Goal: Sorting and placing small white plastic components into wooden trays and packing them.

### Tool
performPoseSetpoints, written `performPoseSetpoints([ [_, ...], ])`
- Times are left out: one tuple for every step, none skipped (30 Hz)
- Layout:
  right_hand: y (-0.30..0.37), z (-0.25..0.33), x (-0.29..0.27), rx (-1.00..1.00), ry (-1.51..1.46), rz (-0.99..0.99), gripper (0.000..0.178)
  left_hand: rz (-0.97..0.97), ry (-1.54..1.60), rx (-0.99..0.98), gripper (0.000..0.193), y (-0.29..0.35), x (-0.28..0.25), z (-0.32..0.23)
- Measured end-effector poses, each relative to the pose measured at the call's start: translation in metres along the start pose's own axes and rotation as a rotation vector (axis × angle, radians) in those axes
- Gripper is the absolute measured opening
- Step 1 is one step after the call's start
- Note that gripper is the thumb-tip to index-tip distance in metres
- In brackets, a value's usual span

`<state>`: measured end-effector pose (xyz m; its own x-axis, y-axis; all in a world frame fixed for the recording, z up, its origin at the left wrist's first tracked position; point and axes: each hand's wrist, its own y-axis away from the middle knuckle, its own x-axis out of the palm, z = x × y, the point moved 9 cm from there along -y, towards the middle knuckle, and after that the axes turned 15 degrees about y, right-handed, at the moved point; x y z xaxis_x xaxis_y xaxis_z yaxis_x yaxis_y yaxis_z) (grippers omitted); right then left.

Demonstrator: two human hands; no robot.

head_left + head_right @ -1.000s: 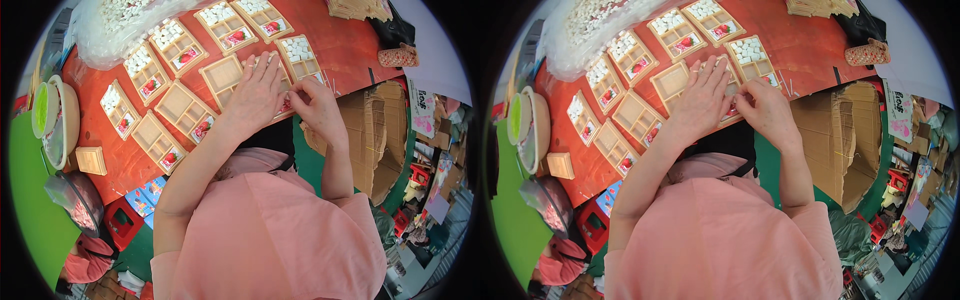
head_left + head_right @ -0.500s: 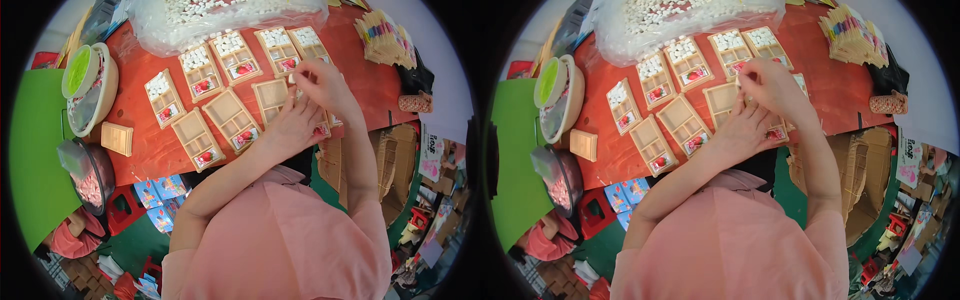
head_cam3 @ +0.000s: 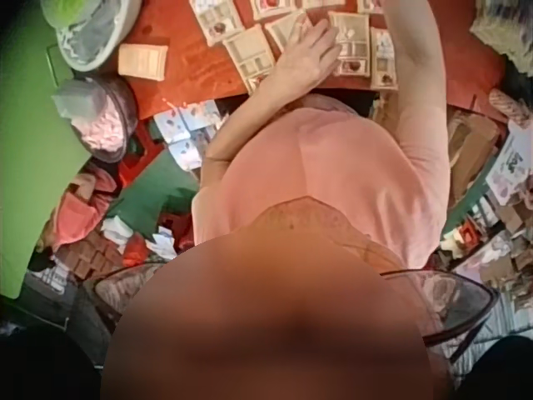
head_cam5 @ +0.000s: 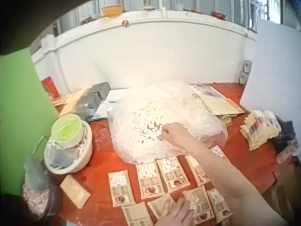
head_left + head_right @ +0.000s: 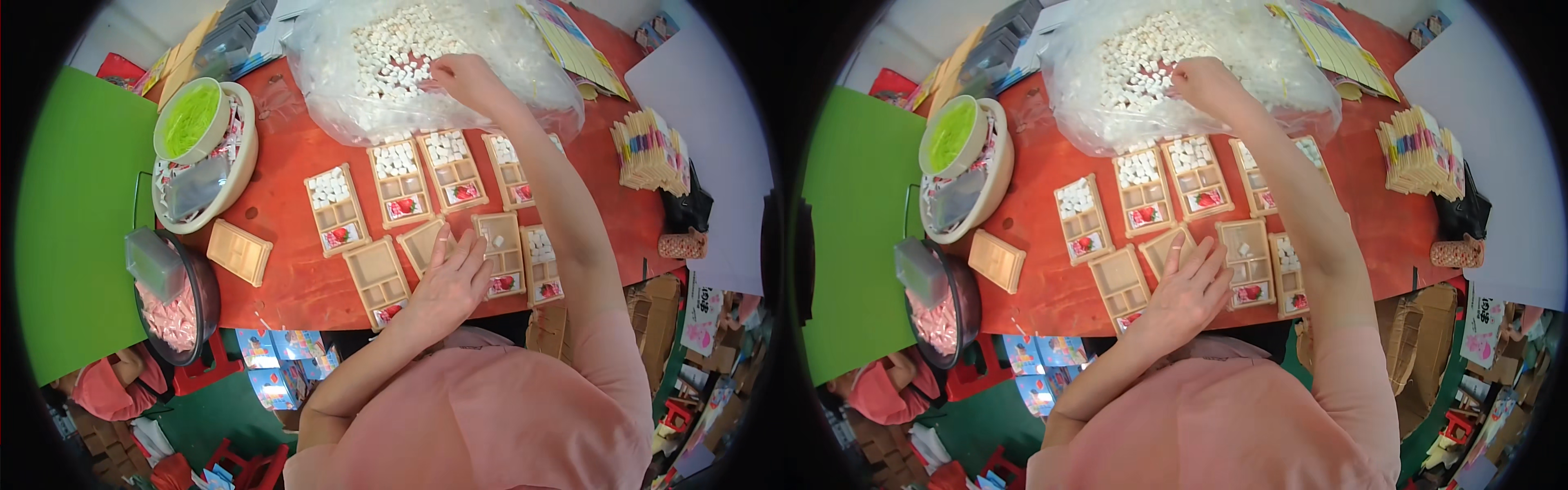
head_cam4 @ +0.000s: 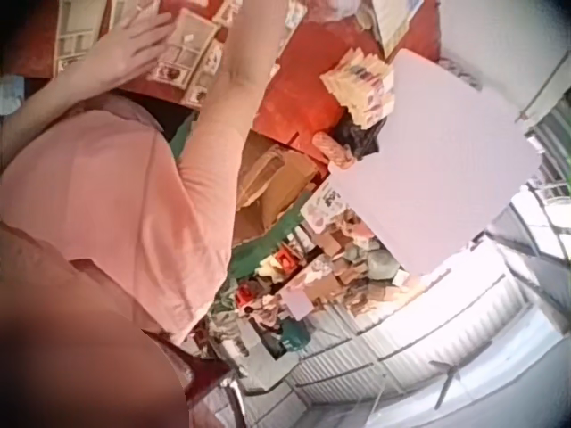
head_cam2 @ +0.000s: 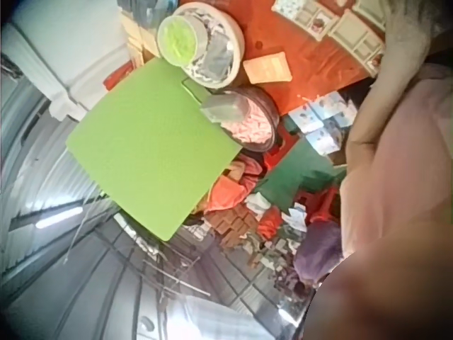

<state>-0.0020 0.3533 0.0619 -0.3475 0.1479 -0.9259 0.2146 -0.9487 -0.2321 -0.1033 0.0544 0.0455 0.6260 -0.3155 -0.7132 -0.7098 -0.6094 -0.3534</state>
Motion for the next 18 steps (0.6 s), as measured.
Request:
performPoseSetpoints([
  [-0.022, -0.02, 0.016, 0.05, 0.065, 0.029, 0.043, -0.007, -0.013, 0.008, 0.037, -0.001, -0.002, -0.001],
  [-0.039, -0.031, 0.033, 0.058, 0.07, 0.023, 0.043, -0.005, -0.01, 0.018, 0.037, -0.001, -0.004, 0.0],
  [-0.055, -0.043, 0.045, 0.117, 0.13, -0.021, 0.051, -0.009, -0.001, 0.004, 0.037, 0.001, -0.008, 0.003],
  [-0.069, -0.043, 0.051, 0.168, 0.184, -0.064, 0.06, -0.018, 0.002, -0.018, 0.037, 0.003, -0.013, 0.008],
  [-0.082, -0.034, 0.062, 0.204, 0.233, -0.008, 0.063, -0.018, 0.006, -0.041, 0.036, 0.006, -0.016, 0.013],
  [-0.089, -0.016, 0.071, 0.237, 0.28, 0.054, 0.066, -0.023, -0.003, -0.05, 0.036, 0.01, -0.019, 0.017],
  [-0.1, 0.005, 0.082, 0.169, 0.32, 0.185, 0.069, -0.03, -0.005, -0.072, 0.035, 0.013, -0.023, 0.022],
  [-0.105, 0.02, 0.088, 0.125, 0.158, 0.144, 0.067, -0.034, 0.0, -0.087, 0.036, 0.015, -0.024, 0.025],
  [-0.108, 0.024, 0.096, 0.088, 0.001, 0.102, 0.066, -0.053, 0.011, -0.099, 0.035, 0.013, -0.028, 0.027],
  [-0.117, 0.033, 0.108, -0.049, -0.038, 0.129, 0.057, -0.049, 0.019, -0.092, 0.035, 0.011, -0.028, 0.027],
  [-0.119, 0.04, 0.111, -0.052, -0.039, 0.137, 0.057, -0.058, 0.019, -0.105, 0.035, 0.013, -0.031, 0.03],
  [-0.119, 0.047, 0.12, -0.099, 0.02, 0.222, 0.051, -0.066, 0.021, -0.116, 0.035, 0.014, -0.032, 0.033],
  [-0.118, 0.051, 0.127, -0.145, 0.081, 0.307, 0.046, -0.068, 0.027, -0.121, 0.035, 0.014, -0.034, 0.034],
  [-0.117, 0.047, 0.126, -0.142, 0.082, 0.313, 0.046, -0.071, 0.023, -0.117, 0.035, 0.014, -0.036, 0.034],
  [-0.115, 0.042, 0.122, -0.167, 0.096, 0.308, 0.042, -0.075, 0.02, -0.113, 0.036, 0.014, -0.037, 0.034],
  [-0.112, 0.036, 0.117, -0.192, 0.11, 0.303, 0.039, -0.074, 0.027, -0.113, 0.036, 0.015, -0.036, 0.035],
  [-0.107, 0.033, 0.103, -0.125, 0.096, 0.274, 0.033, -0.071, 0.016, -0.133, 0.034, 0.017, -0.035, 0.038],
  [-0.104, 0.024, 0.089, -0.017, 0.025, 0.273, 0.032, -0.067, 0.005, -0.149, 0.032, 0.019, -0.035, 0.041],
])
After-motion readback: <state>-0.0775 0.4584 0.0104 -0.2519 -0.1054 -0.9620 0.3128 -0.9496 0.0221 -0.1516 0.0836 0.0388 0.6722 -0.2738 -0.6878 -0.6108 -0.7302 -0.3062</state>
